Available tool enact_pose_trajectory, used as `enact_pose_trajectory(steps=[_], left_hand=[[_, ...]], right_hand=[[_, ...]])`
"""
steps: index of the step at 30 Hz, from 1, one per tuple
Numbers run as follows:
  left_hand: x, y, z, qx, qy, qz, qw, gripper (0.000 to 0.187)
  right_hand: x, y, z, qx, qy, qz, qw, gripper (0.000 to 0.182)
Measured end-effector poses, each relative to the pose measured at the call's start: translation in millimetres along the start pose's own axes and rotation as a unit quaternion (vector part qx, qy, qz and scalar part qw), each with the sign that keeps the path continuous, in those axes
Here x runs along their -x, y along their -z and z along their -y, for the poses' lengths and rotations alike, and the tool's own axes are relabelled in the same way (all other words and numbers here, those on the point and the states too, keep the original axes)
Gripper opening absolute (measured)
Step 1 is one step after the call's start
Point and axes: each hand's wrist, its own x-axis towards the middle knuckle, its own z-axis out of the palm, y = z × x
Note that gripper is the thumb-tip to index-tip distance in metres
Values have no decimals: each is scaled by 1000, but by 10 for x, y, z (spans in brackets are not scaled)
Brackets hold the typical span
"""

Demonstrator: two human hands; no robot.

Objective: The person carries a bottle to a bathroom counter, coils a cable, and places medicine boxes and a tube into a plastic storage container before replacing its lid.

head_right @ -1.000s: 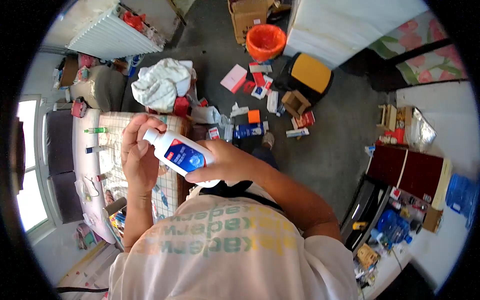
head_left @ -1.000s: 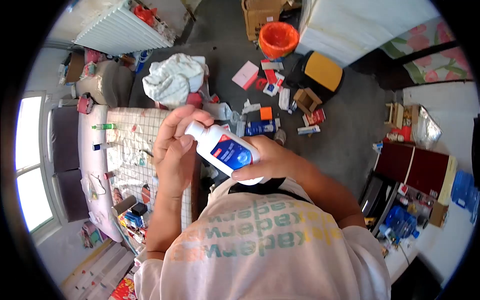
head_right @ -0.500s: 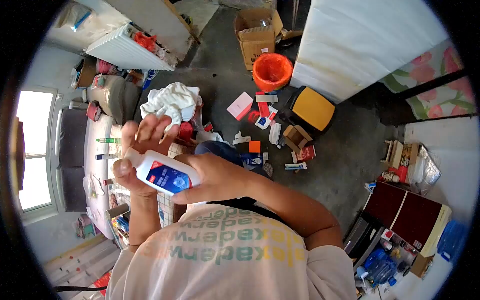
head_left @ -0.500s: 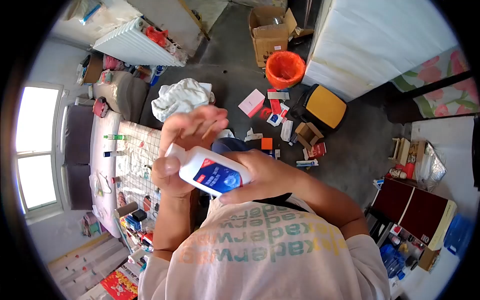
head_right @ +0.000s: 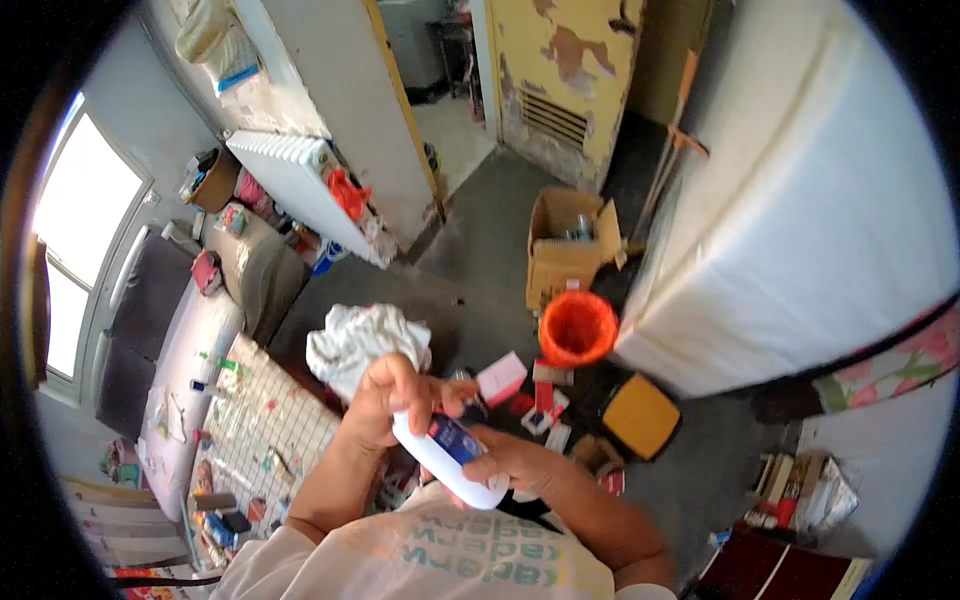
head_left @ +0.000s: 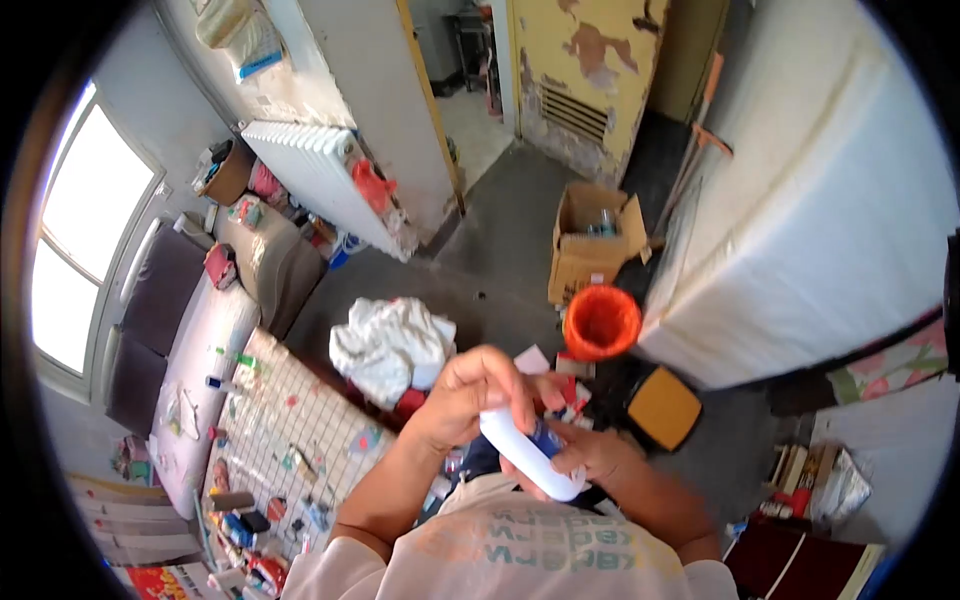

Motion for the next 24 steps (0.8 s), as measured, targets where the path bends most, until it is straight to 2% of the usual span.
enact_pose_trajectory(steps=[2,3,4,5,6,7,8,10,13,14,15,16,17,20,21,22,24], left_hand=[[-358,461,-191,19,-47,40,998,15],[-489,656,-353,18,-23,-49,998,28],[-666,898,-526,-70,-15,-127,989,42],[-820,1034,-696,-122,-22,-184,975,44],[-950,1161,-869,-174,-28,-243,954,46],[-1036,1361,-1041,-186,-7,-238,953,50],[-1140,1468,-1238,-177,34,-242,953,39],[-1350,1694,-1445,-197,76,-303,929,24],[-1557,2019,-1738,-112,62,-222,967,15],[-1609,2126,-1822,-62,53,-172,982,15],[-1648,2225,-1887,-54,32,-124,990,15],[-1690,2331,-1947,-47,11,-75,996,16],[-1745,2469,-2015,-42,0,4,999,24],[-1983,2587,-2289,-74,6,-136,988,36],[-2103,2699,-2316,-138,-30,-176,974,45],[-2199,2841,-2331,-203,-78,-208,954,43],[-2326,3017,-2453,-189,-17,-286,939,40]], right_hand=[[-408,210,349,-11,11,11,1000,57],[-614,289,561,21,29,-36,999,54],[-825,341,821,186,57,-127,973,50],[-1023,375,1051,340,82,-213,912,47],[-1225,393,1275,481,105,-289,821,44],[-1410,387,1502,635,120,-329,688,41],[-1599,448,1640,706,103,-371,595,40],[-1884,531,1910,736,83,-392,546,42],[-2162,807,2173,551,153,-257,779,46],[-2272,852,2231,377,129,-197,896,49],[-2337,926,2316,169,53,-91,980,48],[-2399,1002,2400,-50,-29,21,998,48],[-2503,1052,2439,-136,-22,68,988,47],[-2792,1183,2779,62,-17,-47,997,46],[-2921,1250,2912,259,32,-147,954,45],[-2986,1279,3105,428,69,-175,884,44],[-3168,1370,3378,657,115,-272,694,38]])
